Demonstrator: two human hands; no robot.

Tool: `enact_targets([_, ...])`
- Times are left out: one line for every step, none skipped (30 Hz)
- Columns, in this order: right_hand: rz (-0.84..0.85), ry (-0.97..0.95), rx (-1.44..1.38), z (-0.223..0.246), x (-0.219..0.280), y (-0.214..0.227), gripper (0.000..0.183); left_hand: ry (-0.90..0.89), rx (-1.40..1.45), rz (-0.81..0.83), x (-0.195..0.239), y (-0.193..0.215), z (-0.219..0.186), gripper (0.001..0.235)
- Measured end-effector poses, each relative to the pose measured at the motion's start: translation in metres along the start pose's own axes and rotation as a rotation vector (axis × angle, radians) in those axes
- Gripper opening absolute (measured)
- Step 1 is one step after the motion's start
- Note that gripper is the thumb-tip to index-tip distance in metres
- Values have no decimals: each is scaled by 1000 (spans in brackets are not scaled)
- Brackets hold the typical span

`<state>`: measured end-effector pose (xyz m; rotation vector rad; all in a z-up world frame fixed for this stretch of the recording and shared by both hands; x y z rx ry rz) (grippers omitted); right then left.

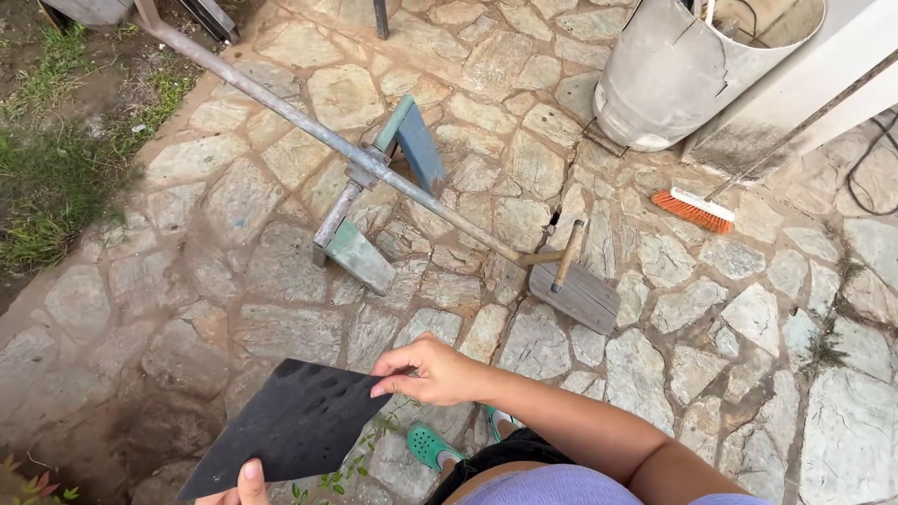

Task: Sanding a metal rod with sandpaper and cleaning it with a wet cloth.

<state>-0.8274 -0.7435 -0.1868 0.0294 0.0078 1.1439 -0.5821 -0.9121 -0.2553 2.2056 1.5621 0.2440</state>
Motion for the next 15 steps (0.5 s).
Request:
enact_targets([-5, -12, -32, 4, 1, 2, 14, 10, 1, -7, 2, 0, -2, 31])
enact_targets([-4, -11, -34, -1, 3, 5, 14, 9, -1, -8, 3, 0, -5, 31])
enact_targets([6, -16, -21, -7, 6, 6, 13, 17, -1, -18, 4, 2, -7, 32])
enact_targets([17, -17, -5, -12, 6, 9, 12, 22, 2, -30, 2, 2, -11, 33])
enact_targets([18, -12, -5, -5, 5, 9, 12, 17, 2, -33, 1, 2, -15, 33])
enact_targets([4, -5, -11, 2, 6, 10, 13, 24, 6, -47, 0, 4, -18, 34])
enact_targets([-10, 1, -17, 8, 6, 10, 14, 30, 9, -61, 0, 6, -21, 35])
enact_targets([-7, 5, -17, 9, 7, 11, 14, 27, 9, -66, -1, 8, -25, 35])
enact_targets([-2, 9, -5, 10, 8, 12, 10, 34, 11, -78, -1, 10, -28, 36])
enact_targets([2, 11, 7, 11, 8, 13, 6, 40, 12, -91, -2, 13, -31, 37])
enact_targets([5, 16, 5, 12, 10, 12, 6, 38, 10, -95, -3, 16, -34, 37])
enact_targets([5, 15, 105, 12, 11, 12, 13, 42, 14, -113, -4, 20, -37, 38])
enact_targets([4, 15, 204, 13, 11, 11, 20, 47, 17, -131, -6, 23, -41, 39])
enact_targets([14, 25, 205, 17, 10, 11, 20, 44, 18, -146, -5, 25, -47, 39])
enact_targets([9, 25, 241, 19, 10, 12, 17, 43, 32, -159, -3, 26, -52, 33])
Point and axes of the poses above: each hand's wrist, its own x-axis away from the middle knuckle, its own y-axis out of the back of the hand, z = x × y, the point moved 7 cm from there along -x, towards the middle knuckle, and after that the axes turned 5 degrees about -y, right-handed, at the moved point
